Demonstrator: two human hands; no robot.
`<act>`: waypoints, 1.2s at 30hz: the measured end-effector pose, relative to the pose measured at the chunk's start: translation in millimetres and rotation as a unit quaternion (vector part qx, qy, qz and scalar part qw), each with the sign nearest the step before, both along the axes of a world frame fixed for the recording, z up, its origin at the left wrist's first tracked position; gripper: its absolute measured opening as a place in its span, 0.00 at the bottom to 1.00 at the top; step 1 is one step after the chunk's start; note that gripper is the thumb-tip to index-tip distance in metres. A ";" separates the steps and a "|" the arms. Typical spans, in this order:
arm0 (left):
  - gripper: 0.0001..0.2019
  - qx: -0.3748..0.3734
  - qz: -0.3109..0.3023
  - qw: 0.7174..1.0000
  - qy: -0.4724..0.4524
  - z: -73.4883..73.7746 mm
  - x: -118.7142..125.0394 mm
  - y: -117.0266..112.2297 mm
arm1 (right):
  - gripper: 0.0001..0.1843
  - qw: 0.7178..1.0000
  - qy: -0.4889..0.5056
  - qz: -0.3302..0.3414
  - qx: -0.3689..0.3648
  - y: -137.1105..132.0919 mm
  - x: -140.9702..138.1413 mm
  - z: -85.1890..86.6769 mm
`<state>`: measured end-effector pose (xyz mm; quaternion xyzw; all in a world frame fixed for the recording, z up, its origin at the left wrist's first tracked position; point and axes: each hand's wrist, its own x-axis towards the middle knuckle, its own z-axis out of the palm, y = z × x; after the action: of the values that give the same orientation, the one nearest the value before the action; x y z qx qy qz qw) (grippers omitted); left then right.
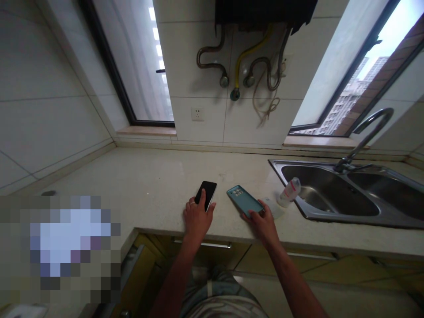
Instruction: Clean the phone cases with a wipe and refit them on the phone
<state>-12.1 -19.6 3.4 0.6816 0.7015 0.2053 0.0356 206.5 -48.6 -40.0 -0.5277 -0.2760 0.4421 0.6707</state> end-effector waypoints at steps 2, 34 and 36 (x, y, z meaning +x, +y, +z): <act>0.32 -0.001 0.002 0.999 0.051 -6.5 1.7 -0.6 | 0.41 0.994 -0.104 0.010 -0.017 1.0 1.3 -5.3; 0.25 -0.005 0.062 0.993 0.104 -27.4 8.4 -3.2 | 0.19 0.758 -0.643 0.089 -0.056 -9.5 -8.5 0.1; 0.25 -0.008 0.062 0.993 0.098 -26.6 8.9 -3.5 | 0.17 0.751 -0.651 0.088 -0.059 -10.3 -10.3 1.5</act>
<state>-3.2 -23.1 -23.2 0.6531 0.7442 0.1339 -0.0409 196.2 -58.9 -38.5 -0.6996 -0.6647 0.0636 0.2543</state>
